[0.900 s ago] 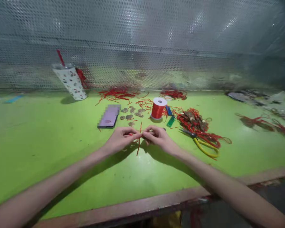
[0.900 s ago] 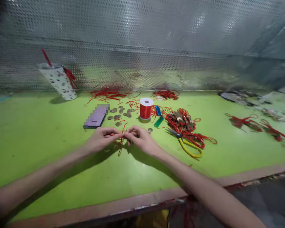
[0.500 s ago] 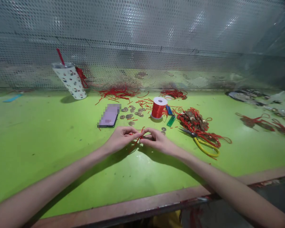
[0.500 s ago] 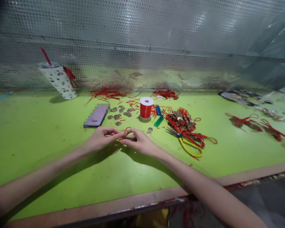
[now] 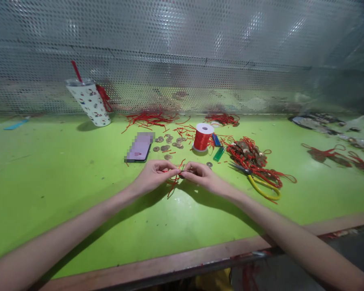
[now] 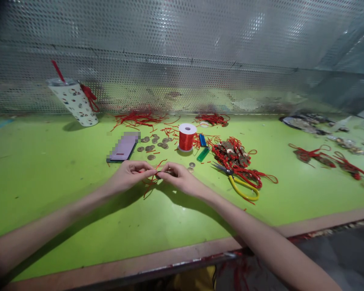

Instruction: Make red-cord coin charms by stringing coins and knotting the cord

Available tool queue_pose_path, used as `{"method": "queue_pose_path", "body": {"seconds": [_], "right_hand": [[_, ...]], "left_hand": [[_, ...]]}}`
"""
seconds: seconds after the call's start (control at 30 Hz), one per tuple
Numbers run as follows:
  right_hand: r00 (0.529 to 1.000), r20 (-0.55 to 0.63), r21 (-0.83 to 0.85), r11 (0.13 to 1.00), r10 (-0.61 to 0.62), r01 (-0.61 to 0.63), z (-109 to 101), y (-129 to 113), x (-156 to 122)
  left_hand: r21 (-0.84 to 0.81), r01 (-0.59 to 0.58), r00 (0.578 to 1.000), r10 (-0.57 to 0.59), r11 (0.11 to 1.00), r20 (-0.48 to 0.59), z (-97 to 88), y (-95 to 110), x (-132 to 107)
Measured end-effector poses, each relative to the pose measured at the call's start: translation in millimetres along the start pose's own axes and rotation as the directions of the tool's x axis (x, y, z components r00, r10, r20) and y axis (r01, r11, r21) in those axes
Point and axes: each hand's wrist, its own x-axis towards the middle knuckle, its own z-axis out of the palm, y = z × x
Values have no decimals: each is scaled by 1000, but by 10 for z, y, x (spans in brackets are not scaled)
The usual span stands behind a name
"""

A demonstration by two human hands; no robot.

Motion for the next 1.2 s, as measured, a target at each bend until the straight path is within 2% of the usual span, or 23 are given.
{"method": "queue_pose_path", "body": {"seconds": [0.17, 0.43, 0.83, 1.07, 1.2], "right_hand": [[1000, 4, -4, 1000, -4, 4, -13, 11, 0], [995, -87, -60, 997, -57, 52, -28, 7, 6], [1000, -18, -16, 1000, -1, 1, -15, -9, 6], [998, -53, 68, 997, 45, -42, -16, 10, 17], [998, 2, 98, 993, 67, -67, -17, -3, 12]], "left_hand": [[1, 28, 999, -28, 1000, 21, -13, -13, 17], [69, 97, 994, -100, 993, 49, -94, -30, 52], [61, 61, 997, -63, 996, 45, -69, 31, 40], [74, 71, 995, -75, 995, 61, -93, 28, 43], [92, 85, 994, -91, 992, 59, -71, 36, 39]]}}
